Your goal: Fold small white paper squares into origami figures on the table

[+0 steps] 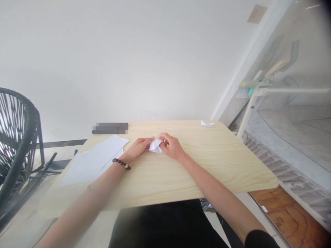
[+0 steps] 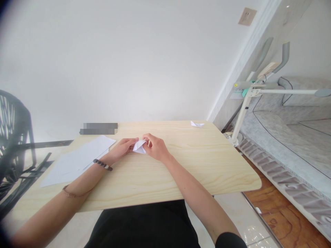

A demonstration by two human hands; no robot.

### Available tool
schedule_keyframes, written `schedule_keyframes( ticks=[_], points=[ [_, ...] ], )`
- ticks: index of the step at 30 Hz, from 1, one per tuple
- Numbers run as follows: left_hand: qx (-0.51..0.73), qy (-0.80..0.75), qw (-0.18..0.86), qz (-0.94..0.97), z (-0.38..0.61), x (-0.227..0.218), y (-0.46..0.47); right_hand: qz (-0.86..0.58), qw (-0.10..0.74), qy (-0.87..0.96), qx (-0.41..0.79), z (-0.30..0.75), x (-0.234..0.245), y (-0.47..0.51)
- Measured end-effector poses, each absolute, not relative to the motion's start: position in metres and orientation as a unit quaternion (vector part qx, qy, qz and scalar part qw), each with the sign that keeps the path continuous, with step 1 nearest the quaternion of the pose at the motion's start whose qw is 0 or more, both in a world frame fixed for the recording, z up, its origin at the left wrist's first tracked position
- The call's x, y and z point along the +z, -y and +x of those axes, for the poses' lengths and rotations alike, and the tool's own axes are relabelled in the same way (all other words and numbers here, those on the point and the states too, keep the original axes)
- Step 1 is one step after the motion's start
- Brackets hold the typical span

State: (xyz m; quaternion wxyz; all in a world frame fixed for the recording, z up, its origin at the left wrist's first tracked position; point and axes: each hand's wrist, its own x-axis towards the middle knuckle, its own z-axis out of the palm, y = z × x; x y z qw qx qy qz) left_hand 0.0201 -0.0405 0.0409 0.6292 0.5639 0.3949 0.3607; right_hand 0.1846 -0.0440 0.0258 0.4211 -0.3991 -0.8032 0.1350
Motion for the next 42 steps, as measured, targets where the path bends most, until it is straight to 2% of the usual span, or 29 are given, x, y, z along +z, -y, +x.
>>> schedule_keyframes(
  ticks=[7, 13, 24, 27, 35, 42],
  points=[
    [0.379, -0.379, 0.643, 0.548, 0.017, 0.038, 0.037, -0.324, 0.453, 0.803, 0.212, 0.188, 0.025, 0.041],
    [0.374, -0.361, 0.65, 0.555, 0.016, 0.038, 0.037, -0.342, 0.442, 0.794, 0.238, 0.19, 0.024, 0.04],
    [0.39, -0.386, 0.601, 0.581, 0.014, 0.033, 0.035, -0.371, 0.415, 0.761, 0.334, 0.189, 0.024, 0.041],
    [0.389, -0.399, 0.583, 0.591, 0.012, 0.03, 0.033, -0.382, 0.407, 0.775, 0.295, 0.189, 0.026, 0.042],
    [0.373, -0.411, 0.58, 0.596, 0.014, 0.031, 0.035, -0.451, 0.343, 0.822, 0.059, 0.187, 0.025, 0.042],
    [0.383, -0.411, 0.591, 0.578, 0.016, 0.034, 0.036, -0.443, 0.342, 0.827, 0.053, 0.187, 0.024, 0.041]
  ],
)
